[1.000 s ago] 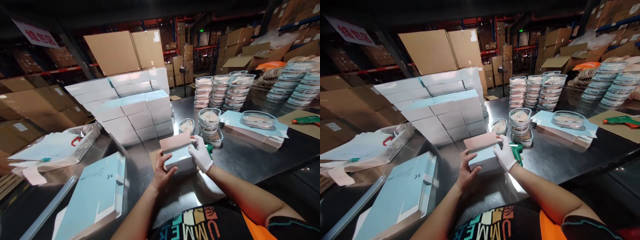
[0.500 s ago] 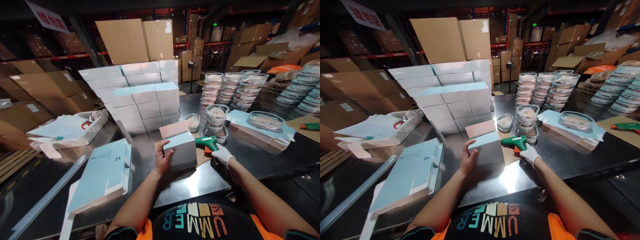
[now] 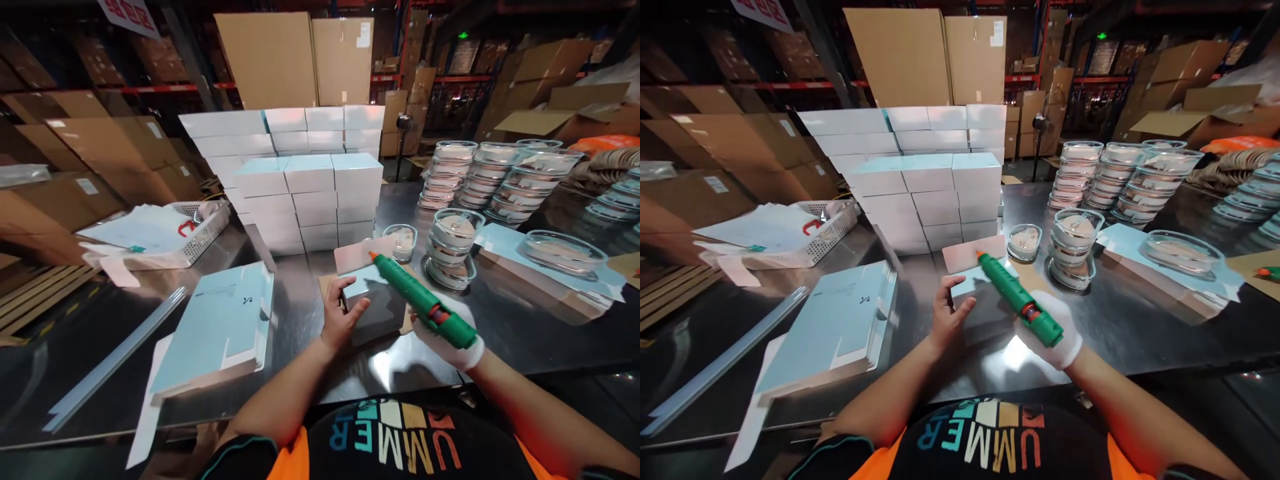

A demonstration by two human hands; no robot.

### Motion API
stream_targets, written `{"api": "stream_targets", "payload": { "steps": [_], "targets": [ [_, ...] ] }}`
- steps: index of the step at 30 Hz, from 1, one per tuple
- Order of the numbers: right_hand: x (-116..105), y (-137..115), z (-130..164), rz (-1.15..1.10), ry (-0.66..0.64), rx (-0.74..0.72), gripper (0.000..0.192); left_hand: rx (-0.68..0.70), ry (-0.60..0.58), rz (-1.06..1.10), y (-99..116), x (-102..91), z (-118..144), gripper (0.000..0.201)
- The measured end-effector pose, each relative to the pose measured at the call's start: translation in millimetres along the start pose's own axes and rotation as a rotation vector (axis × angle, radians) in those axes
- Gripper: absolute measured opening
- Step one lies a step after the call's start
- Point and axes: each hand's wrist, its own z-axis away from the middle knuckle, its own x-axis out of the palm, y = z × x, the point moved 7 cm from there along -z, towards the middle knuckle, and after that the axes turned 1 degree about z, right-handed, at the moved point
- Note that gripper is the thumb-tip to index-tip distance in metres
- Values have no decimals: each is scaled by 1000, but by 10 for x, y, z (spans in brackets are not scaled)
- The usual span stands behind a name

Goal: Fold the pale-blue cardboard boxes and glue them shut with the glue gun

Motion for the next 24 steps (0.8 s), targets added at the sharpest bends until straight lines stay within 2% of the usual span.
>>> {"api": "stream_targets", "payload": {
  "steps": [3, 7, 10, 13, 16, 18, 20, 22, 24],
  "targets": [
    [167, -377, -44, 112, 5, -242, 10, 76, -13, -43, 16, 47, 25, 48],
    [260, -527, -113, 183, 136, -351, 13, 111, -25, -93, 8, 80, 65, 47],
    [233, -435, -122, 148, 144, -355, 14, 138, -37, -113, 9, 78, 101, 50],
    [88, -181, -111, 125, 143, -279, 17, 115, -34, -122, -27, 48, 119, 52],
    [-177, 38, -69, 182, 304, -220, 19, 98, -19, -139, -50, 14, 117, 51],
    [-276, 72, -35, 202, 364, -220, 20, 96, -20, -146, -48, 7, 111, 51],
    [-257, 28, -14, 173, 320, -240, 23, 90, -19, -150, -42, 5, 106, 51],
    [-155, -28, -3, 124, 221, -249, 22, 92, -19, -145, -29, 6, 105, 52],
    [-49, 3, -7, 50, 141, -191, 20, 111, -19, -139, -6, 5, 108, 52]
  ]
}}
